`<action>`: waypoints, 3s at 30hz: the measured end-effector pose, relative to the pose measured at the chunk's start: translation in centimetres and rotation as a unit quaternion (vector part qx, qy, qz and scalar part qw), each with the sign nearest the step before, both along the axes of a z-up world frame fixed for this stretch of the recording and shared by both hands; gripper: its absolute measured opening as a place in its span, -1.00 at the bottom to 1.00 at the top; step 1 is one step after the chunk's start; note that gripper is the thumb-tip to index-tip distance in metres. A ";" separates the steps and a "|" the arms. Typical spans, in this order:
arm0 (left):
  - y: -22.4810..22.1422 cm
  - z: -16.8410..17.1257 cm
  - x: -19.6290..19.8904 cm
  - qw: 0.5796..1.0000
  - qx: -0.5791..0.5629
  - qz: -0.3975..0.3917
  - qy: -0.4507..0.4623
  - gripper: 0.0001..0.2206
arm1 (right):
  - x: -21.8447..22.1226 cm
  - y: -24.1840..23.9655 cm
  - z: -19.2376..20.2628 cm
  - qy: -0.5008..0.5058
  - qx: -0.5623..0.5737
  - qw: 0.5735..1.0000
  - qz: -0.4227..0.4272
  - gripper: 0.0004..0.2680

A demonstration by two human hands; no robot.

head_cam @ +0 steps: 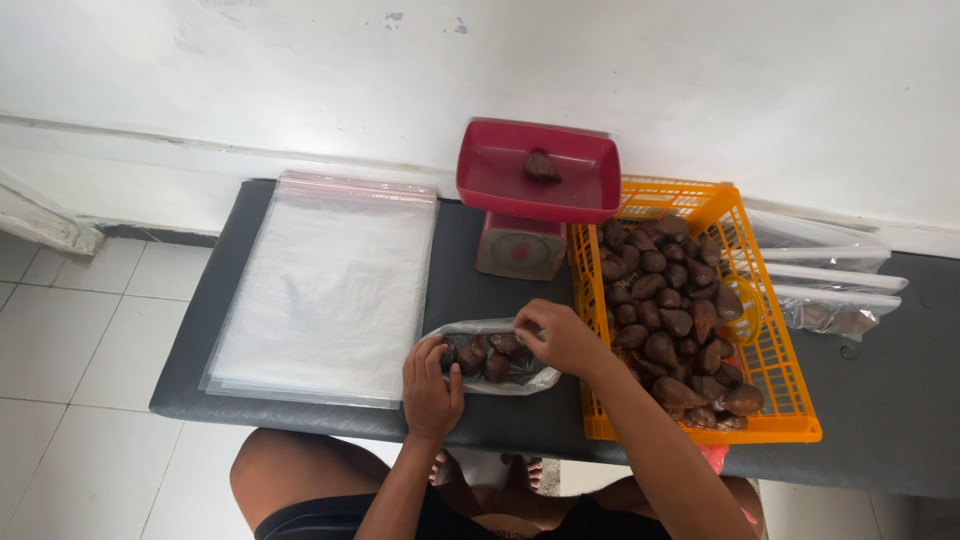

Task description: Weighing snake fruits on a manual scale and then placing the weighed portions into plastic zip-lock bags.

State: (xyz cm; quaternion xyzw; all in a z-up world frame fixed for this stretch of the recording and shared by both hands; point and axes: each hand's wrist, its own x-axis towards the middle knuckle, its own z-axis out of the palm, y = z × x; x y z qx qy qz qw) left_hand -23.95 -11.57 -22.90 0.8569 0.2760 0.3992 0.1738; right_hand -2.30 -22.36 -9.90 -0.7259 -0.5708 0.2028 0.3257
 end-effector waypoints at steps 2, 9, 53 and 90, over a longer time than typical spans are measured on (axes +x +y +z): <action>0.0 -0.1 0.0 1.000 -0.002 -0.002 -0.004 -0.75 | 0.5 -0.1 -0.8 -0.002 0.065 0.997 -0.050 -0.95; -0.5 1.1 -0.2 0.999 0.005 -0.019 -0.046 -0.75 | 2.3 -1.5 -0.3 -0.082 0.258 0.945 -0.186 -0.89; 11.2 19.6 29.4 0.939 -0.079 -0.110 0.316 -0.69 | 3.9 -0.1 -2.8 0.022 0.233 0.942 -0.242 -0.94; -4.1 4.5 1.9 0.989 0.031 0.043 0.135 -0.68 | 3.0 -0.8 -2.7 -0.272 -0.031 0.958 -0.088 -0.90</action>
